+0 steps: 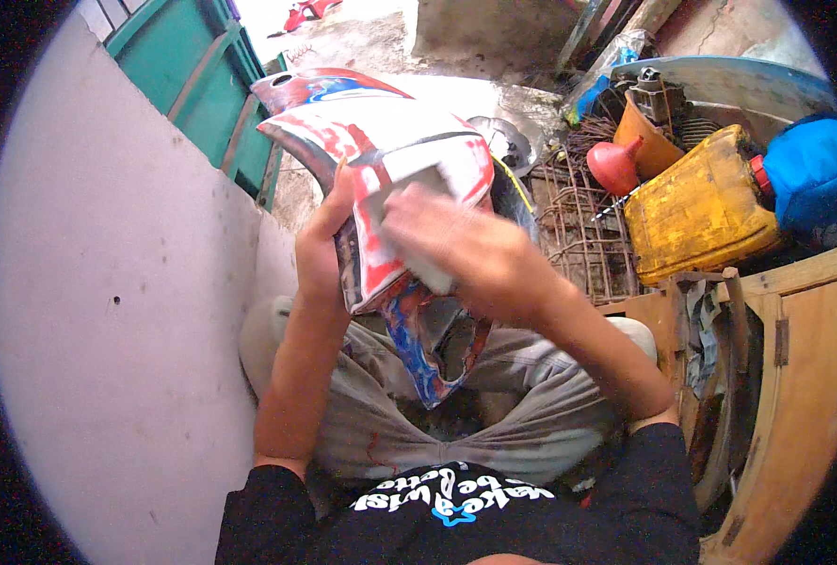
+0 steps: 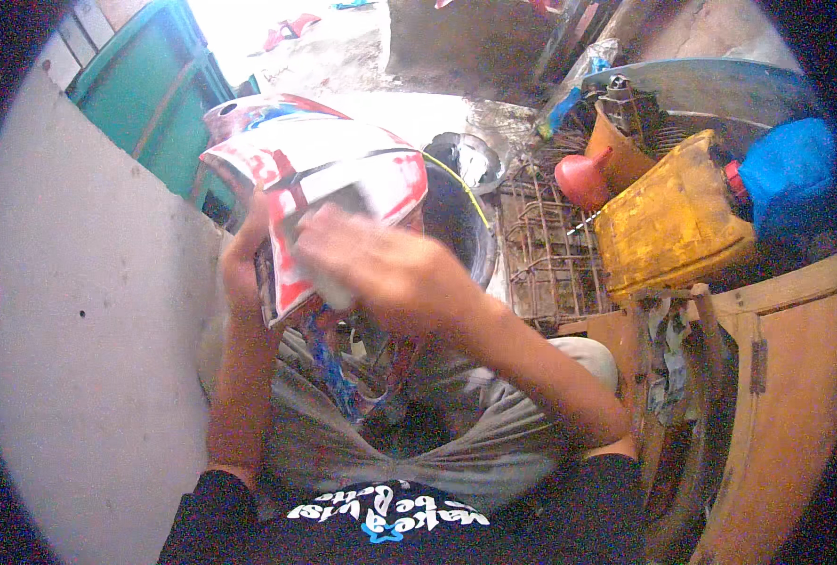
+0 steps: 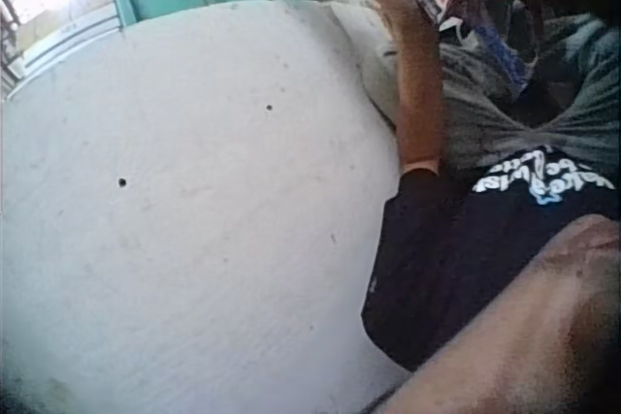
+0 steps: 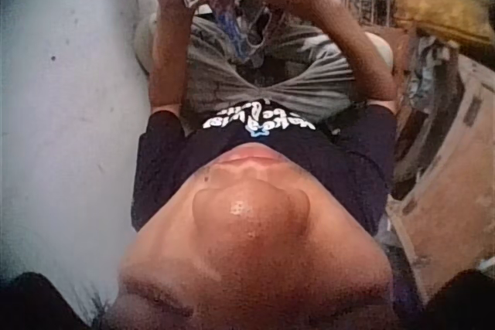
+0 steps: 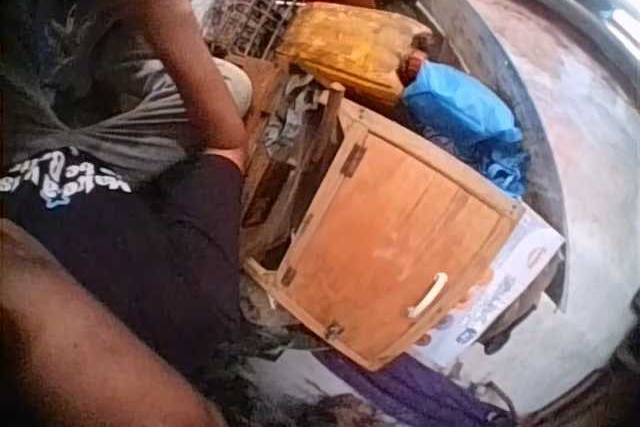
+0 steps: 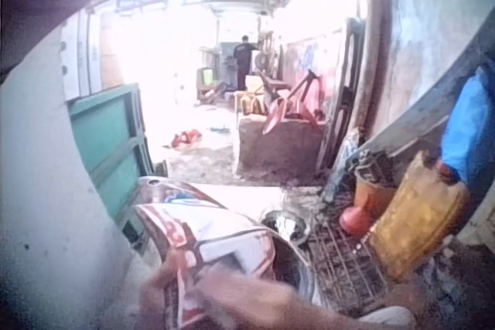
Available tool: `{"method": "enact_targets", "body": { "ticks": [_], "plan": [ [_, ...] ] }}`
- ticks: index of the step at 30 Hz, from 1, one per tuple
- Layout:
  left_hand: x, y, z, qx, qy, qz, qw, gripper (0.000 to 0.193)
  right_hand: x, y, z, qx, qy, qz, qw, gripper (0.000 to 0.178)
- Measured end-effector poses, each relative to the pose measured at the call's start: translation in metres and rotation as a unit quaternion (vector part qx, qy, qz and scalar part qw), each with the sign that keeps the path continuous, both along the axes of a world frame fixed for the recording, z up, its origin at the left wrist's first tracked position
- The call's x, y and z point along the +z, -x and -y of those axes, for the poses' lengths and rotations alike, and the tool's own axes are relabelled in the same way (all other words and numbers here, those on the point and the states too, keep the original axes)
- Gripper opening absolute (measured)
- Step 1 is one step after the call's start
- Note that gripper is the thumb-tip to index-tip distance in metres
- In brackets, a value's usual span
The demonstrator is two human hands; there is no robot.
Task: The person sands the surface of a red and white motorcycle fairing piece using a piece of sandpaper.
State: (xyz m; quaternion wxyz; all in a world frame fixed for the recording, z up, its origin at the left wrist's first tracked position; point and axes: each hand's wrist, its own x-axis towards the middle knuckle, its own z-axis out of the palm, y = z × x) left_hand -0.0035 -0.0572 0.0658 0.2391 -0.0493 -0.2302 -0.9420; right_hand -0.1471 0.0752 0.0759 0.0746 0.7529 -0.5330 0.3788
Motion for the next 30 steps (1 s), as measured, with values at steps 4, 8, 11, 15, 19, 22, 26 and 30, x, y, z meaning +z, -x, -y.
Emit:
{"method": "enact_targets", "body": {
  "ticks": [4,8,11,15,19,22,26,30],
  "plan": [
    [-0.013,0.001,0.0,-0.011,-0.034,0.002,0.999,0.049,-0.005,0.043,0.003,-0.09,-0.082,0.088,0.989,0.043],
    [-0.017,-0.007,0.006,-0.014,-0.006,0.004,1.0,0.048,0.005,0.008,0.001,-0.043,-0.034,0.037,0.998,0.049],
    [-0.007,-0.009,0.009,-0.007,0.002,0.054,0.999,0.047,0.013,-0.005,-0.004,0.083,-0.028,-0.016,0.996,0.045],
    [-0.002,-0.003,0.011,0.019,-0.017,0.094,0.995,0.047,0.006,0.036,0.003,-0.098,-0.046,0.044,0.993,0.042],
    [0.012,-0.007,0.01,0.011,-0.003,0.068,0.998,0.047,0.022,-0.023,-0.01,0.076,-0.029,-0.047,0.996,0.048],
    [0.003,-0.007,0.015,-0.022,-0.02,0.042,0.999,0.045,0.006,0.025,-0.005,-0.033,-0.032,-0.042,0.998,0.047],
    [-0.01,-0.015,0.022,0.022,-0.039,0.081,0.996,0.05,-0.004,0.024,0.005,-0.077,-0.013,0.032,0.996,0.038],
    [0.007,-0.007,0.016,0.034,0.019,0.027,0.999,0.048,0.009,0.006,-0.007,0.021,-0.013,-0.002,1.0,0.042]
  ]
}}
